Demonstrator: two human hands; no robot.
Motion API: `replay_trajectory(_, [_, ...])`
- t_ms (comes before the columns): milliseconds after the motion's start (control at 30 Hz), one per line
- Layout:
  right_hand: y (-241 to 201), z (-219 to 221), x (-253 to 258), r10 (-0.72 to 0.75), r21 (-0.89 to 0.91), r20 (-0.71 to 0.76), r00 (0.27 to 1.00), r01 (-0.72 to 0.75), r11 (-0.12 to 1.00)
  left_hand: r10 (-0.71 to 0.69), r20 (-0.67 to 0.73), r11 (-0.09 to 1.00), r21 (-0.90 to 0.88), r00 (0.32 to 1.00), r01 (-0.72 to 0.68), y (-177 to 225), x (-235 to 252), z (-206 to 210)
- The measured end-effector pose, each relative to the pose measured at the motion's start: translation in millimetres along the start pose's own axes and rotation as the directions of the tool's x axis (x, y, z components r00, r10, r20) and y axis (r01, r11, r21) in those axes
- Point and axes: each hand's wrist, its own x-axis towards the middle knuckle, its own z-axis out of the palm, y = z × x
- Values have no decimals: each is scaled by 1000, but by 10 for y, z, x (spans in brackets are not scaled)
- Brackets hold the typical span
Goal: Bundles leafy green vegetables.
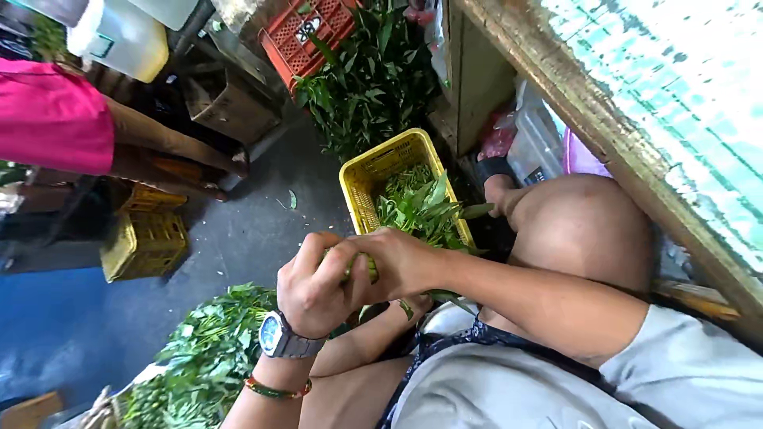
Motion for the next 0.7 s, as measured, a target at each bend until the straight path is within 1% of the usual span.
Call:
replay_trajectory(100, [14,-46,-60,-35,-169,-32,999,29,985,-53,-58,998,-17,997,52,-12,93,-127])
replay_trajectory(200, [8,-17,-86,-85,-257,-40,996,72,964,-29,-121,999,-48,992,23,-7,40,-218])
replay_trajectory(267, [0,16,-92,-176,-280,-59,983,153,948,-13,-157,999,-38,987,7,13,-47,-256])
replay_trajectory(300, [-4,18,-97,-244,-281,-69,967,216,935,-8,-165,1000,-20,986,5,22,-80,-286])
replay_trajectory(333, [-13,9,-100,-335,-278,-113,935,294,914,-9,-171,1000,-2,985,9,27,-102,-324])
replay_trajectory(367, [-35,-19,-93,-432,-279,-202,879,371,886,-13,-182,1000,9,983,15,26,-119,-365])
replay_trajectory(400, [-72,-82,-82,-496,-303,-308,812,411,860,-20,-193,1000,17,981,24,24,-137,-413])
replay_trajectory(433, [-113,-195,-77,-513,-344,-407,756,393,853,-29,-202,999,23,979,34,24,-157,-466])
replay_trajectory(467, [-138,-346,-78,-480,-378,-497,723,317,870,-37,-208,999,29,977,44,27,-178,-524])
replay_trajectory(500, [-152,-518,-84,-391,-374,-577,717,194,907,-46,-214,998,31,976,54,34,-203,-582])
replay_trajectory(533, [-152,-681,-86,-242,-322,-643,727,31,946,-53,-220,998,30,974,61,47,-232,-638])
replay_trajectory(567, [-114,-811,-62,-61,-226,-689,722,-135,965,-58,-219,997,36,974,68,66,-261,-693])
replay_trajectory(600, [-62,-905,-32,124,-126,-680,722,-283,951,-56,-221,997,44,974,67,86,-284,-738])
replay_trajectory(633, [-19,-956,0,277,-45,-626,729,-388,920,-50,-219,997,54,974,63,105,-300,-773])
replay_trajectory(667, [13,-959,26,383,0,-552,741,-459,888,-42,-215,997,60,976,56,124,-313,-798])
replay_trajectory(700, [42,-925,49,440,9,-490,753,-500,866,-36,-214,997,63,976,50,144,-319,-813])
